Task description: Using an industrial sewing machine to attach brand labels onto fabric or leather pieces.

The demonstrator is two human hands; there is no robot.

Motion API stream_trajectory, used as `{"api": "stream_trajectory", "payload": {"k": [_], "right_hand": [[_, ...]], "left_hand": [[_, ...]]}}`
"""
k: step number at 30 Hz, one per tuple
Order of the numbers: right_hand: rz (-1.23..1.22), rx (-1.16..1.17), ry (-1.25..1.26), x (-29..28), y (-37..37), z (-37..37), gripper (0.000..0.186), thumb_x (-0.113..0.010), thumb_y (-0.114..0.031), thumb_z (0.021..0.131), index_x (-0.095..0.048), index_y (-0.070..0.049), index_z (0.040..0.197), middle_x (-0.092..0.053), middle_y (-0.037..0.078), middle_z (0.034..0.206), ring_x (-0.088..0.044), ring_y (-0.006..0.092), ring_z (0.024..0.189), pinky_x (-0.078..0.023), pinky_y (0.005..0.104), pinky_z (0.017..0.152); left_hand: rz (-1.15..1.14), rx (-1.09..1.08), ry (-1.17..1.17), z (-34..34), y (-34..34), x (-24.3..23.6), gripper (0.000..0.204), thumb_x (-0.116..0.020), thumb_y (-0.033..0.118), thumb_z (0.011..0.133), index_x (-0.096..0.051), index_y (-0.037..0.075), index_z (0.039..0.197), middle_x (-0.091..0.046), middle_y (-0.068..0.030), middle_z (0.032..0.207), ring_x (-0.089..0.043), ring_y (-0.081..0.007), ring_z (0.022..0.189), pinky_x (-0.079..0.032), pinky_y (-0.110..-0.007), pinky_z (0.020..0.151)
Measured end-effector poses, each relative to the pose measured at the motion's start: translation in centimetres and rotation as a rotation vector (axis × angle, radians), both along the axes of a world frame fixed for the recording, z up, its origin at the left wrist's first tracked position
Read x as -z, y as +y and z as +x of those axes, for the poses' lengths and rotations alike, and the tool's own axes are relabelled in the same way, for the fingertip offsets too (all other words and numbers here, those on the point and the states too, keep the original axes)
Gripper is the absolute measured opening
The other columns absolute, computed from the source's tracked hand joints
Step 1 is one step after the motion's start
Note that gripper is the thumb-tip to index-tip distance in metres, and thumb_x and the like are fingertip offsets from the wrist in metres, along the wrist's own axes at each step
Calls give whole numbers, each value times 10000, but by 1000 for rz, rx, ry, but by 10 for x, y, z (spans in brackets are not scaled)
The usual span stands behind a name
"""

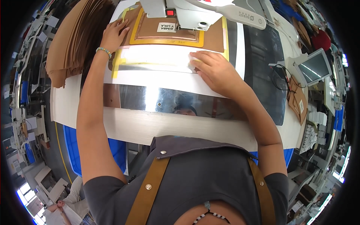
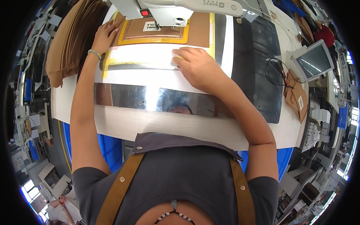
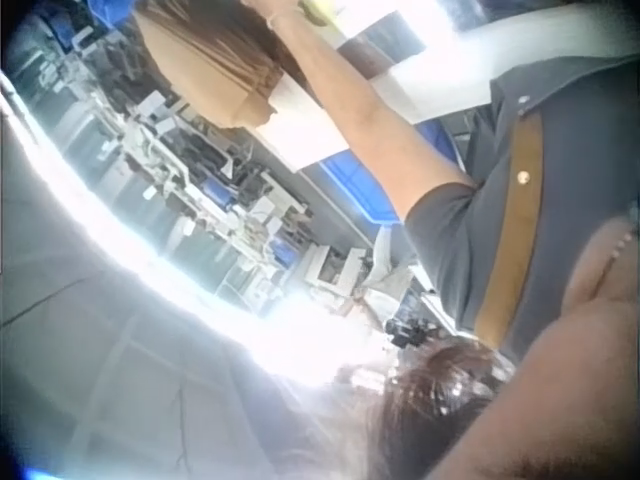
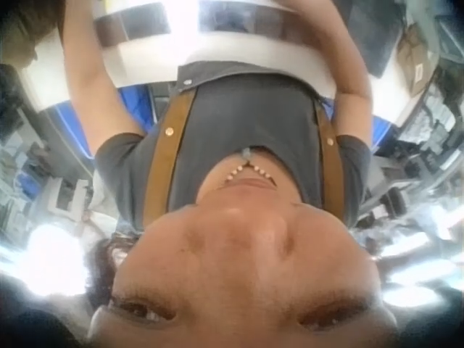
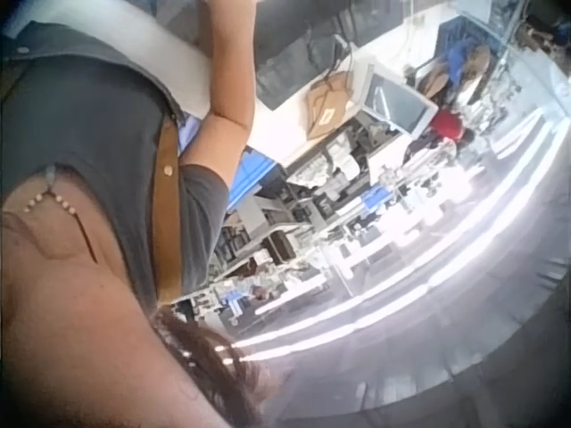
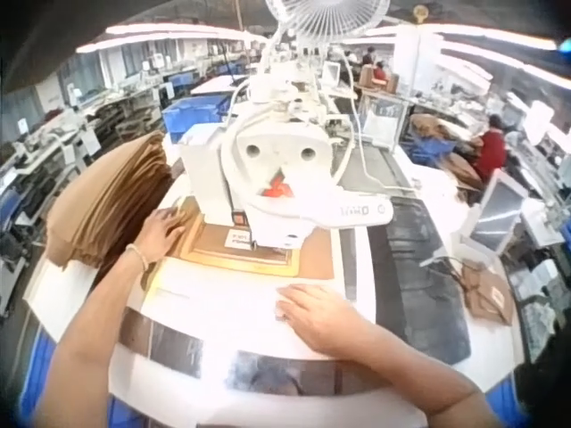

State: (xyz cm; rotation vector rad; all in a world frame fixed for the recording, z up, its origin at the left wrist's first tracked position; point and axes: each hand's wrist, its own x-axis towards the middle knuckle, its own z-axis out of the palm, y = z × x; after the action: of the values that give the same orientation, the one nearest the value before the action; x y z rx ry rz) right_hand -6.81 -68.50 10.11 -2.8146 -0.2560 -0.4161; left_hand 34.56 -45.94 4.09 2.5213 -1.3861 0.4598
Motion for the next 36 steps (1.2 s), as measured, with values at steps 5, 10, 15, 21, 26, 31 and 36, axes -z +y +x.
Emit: {"api": "stream_trajectory", "payload": {"k": [5,10,15,21,26,31,36], "right_hand": [[1,5,-2,-4,19,29,325,-706,-173,979,-696,-39,1275,-669,109,1362,-642,306,1185,-514,454,1045],[-11,4,-40,9,42,70,295,-752,-200,949,-733,-23,1184,-686,106,1183,-662,301,1125,-560,427,948],[156,101,-93,17,19,60,224,-787,-167,904,-759,-31,1080,-691,115,1072,-681,330,1041,-576,436,884],[184,162,41,9,-9,29,104,-775,-115,893,-772,-34,958,-709,108,956,-695,328,940,-567,434,835],[221,177,-4,-5,-32,-1,88,-768,-123,879,-789,-50,922,-742,96,945,-719,308,910,-573,401,804],[421,200,104,-17,-43,-2,112,-747,-101,922,-756,-7,982,-760,143,932,-722,284,831,-571,365,790],[484,249,173,-11,-42,10,161,-765,-135,893,-768,2,977,-733,98,830,-685,184,766,-553,341,746]], "left_hand": [[13,24,-50,-1,-3,1,389,-626,350,1067,-723,234,1425,-611,-113,1538,-530,-352,1393,-397,-462,1217],[-170,164,287,-6,-20,7,372,-708,354,1016,-771,188,1343,-629,-37,1528,-525,-314,1342,-400,-425,1213],[-191,159,271,-37,-60,2,358,-786,436,941,-794,114,1096,-627,-20,1492,-514,-331,1276,-418,-435,1151],[-98,2,138,-83,-98,14,442,-712,541,950,-811,120,1038,-676,-97,1311,-557,-426,1220,-481,-525,1013],[-311,91,247,-120,-136,11,291,-736,410,920,-818,140,848,-736,-128,908,-668,-409,942,-540,-532,821],[-468,103,512,-129,-139,-5,204,-692,242,878,-804,116,762,-704,-125,667,-691,-326,657,-536,-428,650],[-893,42,1021,-134,-138,20,199,-684,204,838,-845,97,883,-804,-105,887,-750,-247,745,-554,-393,645]]}}
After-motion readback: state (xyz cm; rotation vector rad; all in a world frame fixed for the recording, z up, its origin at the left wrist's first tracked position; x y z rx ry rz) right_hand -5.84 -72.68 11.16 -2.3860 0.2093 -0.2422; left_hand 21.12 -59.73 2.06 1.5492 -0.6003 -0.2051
